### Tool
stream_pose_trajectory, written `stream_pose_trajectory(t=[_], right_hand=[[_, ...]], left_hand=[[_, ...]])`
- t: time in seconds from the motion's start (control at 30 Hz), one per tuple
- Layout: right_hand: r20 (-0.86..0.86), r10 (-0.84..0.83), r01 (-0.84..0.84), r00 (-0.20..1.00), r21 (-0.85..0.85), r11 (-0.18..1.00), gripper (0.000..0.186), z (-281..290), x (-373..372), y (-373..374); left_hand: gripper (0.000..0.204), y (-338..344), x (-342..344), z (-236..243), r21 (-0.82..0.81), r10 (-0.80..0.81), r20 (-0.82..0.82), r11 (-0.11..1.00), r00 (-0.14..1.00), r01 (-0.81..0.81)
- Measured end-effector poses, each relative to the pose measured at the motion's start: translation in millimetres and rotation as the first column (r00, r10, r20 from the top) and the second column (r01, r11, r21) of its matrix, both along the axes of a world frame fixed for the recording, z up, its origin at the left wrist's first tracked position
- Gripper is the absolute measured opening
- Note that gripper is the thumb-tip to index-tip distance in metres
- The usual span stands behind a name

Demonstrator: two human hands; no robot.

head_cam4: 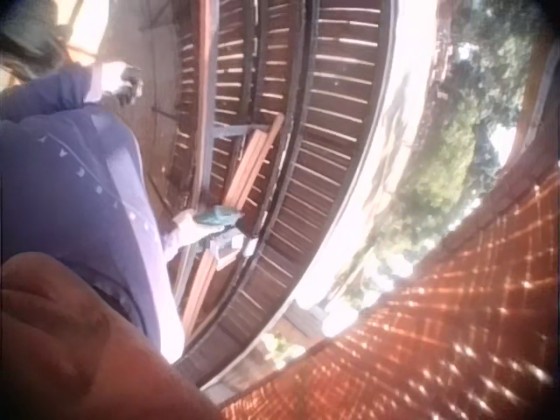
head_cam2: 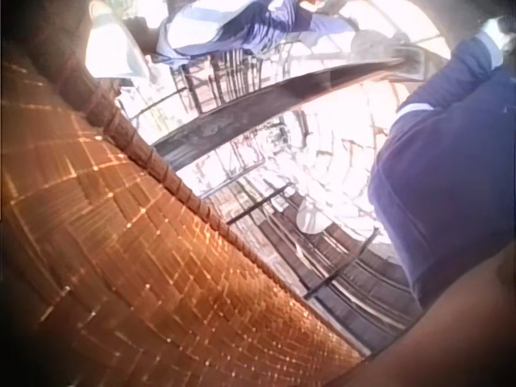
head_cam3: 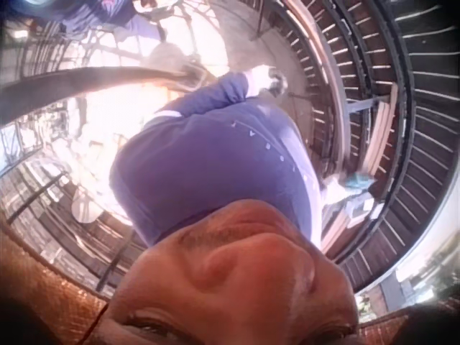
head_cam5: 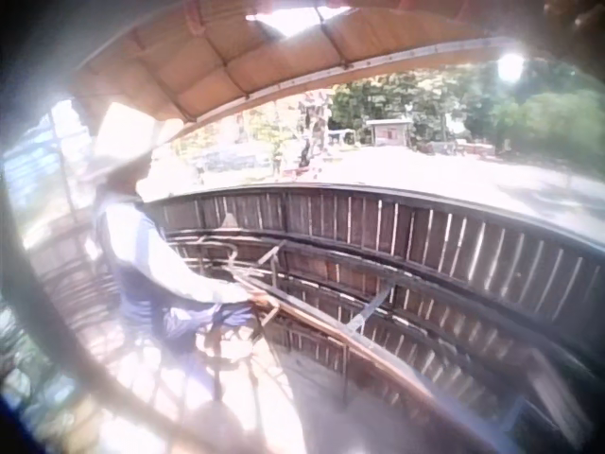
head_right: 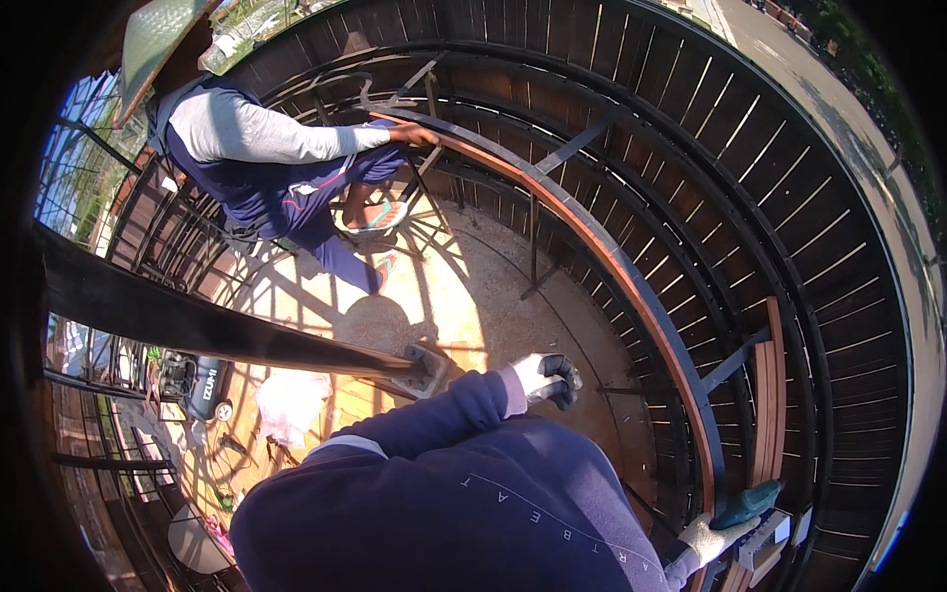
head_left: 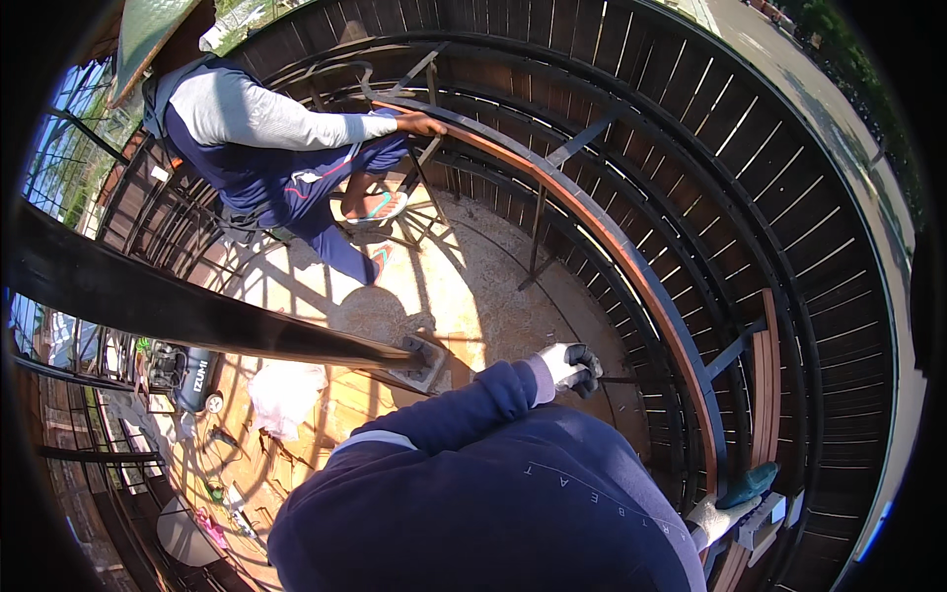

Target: The person uses a power drill to secure curved wooden slats onto a circular metal frame. They pick up screws from a box and drill them through the wood into the metal structure while another person assists by holding the slats in place.

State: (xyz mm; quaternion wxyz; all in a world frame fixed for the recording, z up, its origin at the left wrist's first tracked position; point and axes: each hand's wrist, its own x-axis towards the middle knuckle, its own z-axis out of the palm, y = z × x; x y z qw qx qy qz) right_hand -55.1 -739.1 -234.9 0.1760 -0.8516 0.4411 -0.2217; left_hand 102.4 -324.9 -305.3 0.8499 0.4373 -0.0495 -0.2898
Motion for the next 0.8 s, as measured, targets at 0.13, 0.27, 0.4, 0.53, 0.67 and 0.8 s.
stream_pose_trajectory(t=[0.13,0.27,0.4,0.53,0.67,0.8], right_hand=[[0.218,0.129,-0.115,0.967,-0.076,0.991,0.101,2,27,60],[0.458,0.365,-0.386,0.811,-0.051,0.921,0.106,37,77,147],[0.569,0.469,-0.622,0.675,0.097,0.777,0.106,59,123,226],[0.567,0.596,-0.794,0.569,0.190,0.578,0.105,32,173,270],[0.725,0.472,-0.855,0.501,0.499,0.141,0.117,25,229,318],[0.782,0.487,-0.879,0.390,0.474,-0.056,0.123,25,284,358]], left_hand=[[0.013,68,25,0,0.179,0.060,-0.091,0.983,0.994,-0.043],[0.015,106,44,9,0.202,0.178,-0.223,0.970,0.958,-0.134],[0.017,110,85,18,0.067,0.270,-0.269,0.963,0.925,-0.262],[0.021,114,154,26,-0.063,0.362,-0.252,0.919,0.898,-0.388],[0.021,144,214,31,-0.059,0.427,-0.318,0.882,0.847,-0.467],[0.020,178,269,35,0.068,0.486,-0.458,0.854,0.744,-0.516]])
